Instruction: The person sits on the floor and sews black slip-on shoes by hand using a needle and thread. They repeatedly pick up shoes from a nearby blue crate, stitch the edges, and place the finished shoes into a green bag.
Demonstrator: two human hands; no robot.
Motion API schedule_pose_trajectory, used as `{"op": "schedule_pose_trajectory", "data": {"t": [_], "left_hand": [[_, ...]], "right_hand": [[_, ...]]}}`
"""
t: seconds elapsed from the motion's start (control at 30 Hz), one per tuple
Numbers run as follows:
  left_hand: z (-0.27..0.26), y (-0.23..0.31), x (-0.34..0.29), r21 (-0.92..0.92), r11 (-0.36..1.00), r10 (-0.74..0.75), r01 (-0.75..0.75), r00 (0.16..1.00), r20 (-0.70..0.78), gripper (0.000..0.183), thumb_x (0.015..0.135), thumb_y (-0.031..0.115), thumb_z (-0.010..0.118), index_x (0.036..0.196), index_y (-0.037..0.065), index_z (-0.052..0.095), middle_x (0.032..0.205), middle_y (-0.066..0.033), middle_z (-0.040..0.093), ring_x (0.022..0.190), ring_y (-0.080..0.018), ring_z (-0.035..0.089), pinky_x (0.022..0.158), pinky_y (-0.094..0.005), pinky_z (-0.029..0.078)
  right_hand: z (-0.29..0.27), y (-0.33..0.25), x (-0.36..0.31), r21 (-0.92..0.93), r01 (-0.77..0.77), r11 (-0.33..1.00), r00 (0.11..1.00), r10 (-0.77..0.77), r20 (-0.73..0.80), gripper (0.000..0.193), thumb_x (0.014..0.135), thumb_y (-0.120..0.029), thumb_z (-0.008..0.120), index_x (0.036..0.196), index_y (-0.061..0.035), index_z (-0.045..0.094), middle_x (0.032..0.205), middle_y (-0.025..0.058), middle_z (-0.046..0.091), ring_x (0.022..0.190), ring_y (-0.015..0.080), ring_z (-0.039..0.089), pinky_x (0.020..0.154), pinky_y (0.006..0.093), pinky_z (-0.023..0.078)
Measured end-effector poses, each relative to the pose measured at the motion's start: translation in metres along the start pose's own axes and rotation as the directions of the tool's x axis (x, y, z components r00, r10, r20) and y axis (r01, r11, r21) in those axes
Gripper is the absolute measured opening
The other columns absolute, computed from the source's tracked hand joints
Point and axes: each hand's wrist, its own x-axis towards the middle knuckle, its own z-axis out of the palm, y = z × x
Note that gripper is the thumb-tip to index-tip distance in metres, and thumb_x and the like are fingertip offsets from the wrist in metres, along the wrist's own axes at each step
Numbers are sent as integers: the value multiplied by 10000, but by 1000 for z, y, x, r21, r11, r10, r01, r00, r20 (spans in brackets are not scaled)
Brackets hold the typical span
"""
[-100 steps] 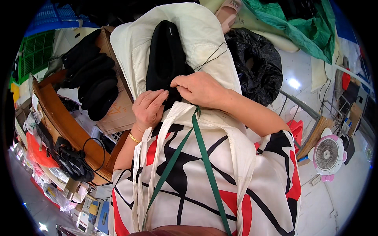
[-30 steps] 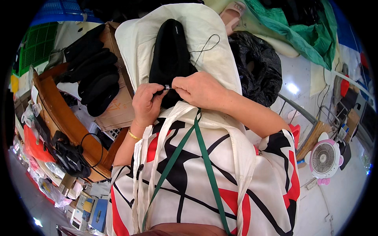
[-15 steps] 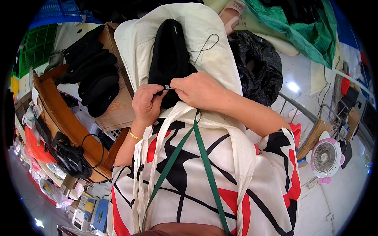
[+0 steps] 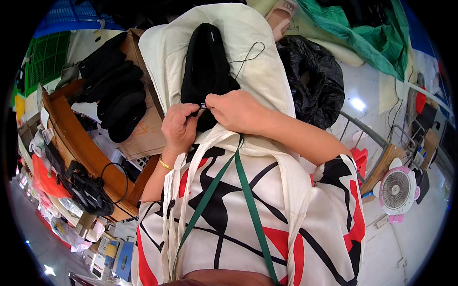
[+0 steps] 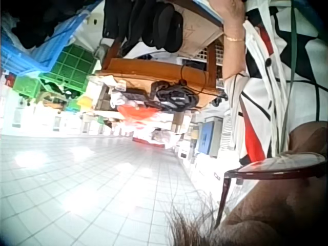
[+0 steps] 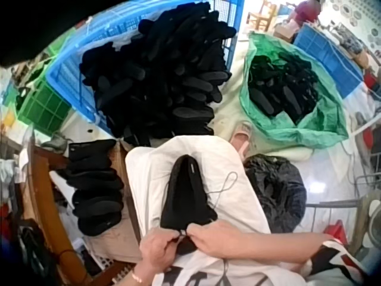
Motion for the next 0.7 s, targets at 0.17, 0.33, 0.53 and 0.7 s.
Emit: {"op": "schedule_pose_trajectory", "data": {"t": [0.17, 0.33, 0.53, 0.7], "left_hand": [[1, 1, 1, -10, 1000, 3, -3, 1000, -11, 257, 713, -117, 710, 911, 34, 646, 855, -106, 694, 767, -275, 653, 685, -336, 520], [5, 2, 0, 0, 1000, 10, -10, 999, -47, 276, 676, -119, 693, 894, 45, 648, 847, -92, 692, 753, -278, 652, 669, -354, 522], [6, 1, -2, -6, 1000, 3, -3, 999, -47, 270, 682, -102, 718, 904, 40, 655, 855, -94, 696, 757, -279, 655, 669, -354, 524], [1, 11, 1, 106, 992, -57, 63, 997, -59, 254, 696, -48, 750, 916, 45, 666, 861, -96, 686, 771, -280, 639, 665, -365, 516]], "right_hand": [[-6, 3, 1, 54, 4, 999, 1000, -6, 28, 132, 879, -124, 559, 947, -28, 618, 763, 203, 664, 735, 412, 644, 667, 500, 501], [-6, 1, 3, 43, 20, 999, 999, -21, 25, 140, 890, -139, 549, 956, -27, 600, 769, 202, 666, 733, 417, 645, 658, 508, 499], [14, -1, 7, -134, -98, 986, 992, 108, 68, 158, 928, -170, 522, 982, -23, 506, 715, 208, 650, 686, 422, 642, 623, 528, 493], [22, 7, 2, -70, -41, 997, 999, 40, -23, 176, 949, -189, 524, 966, -16, 497, 673, 200, 637, 648, 414, 636, 590, 514, 489]]}}
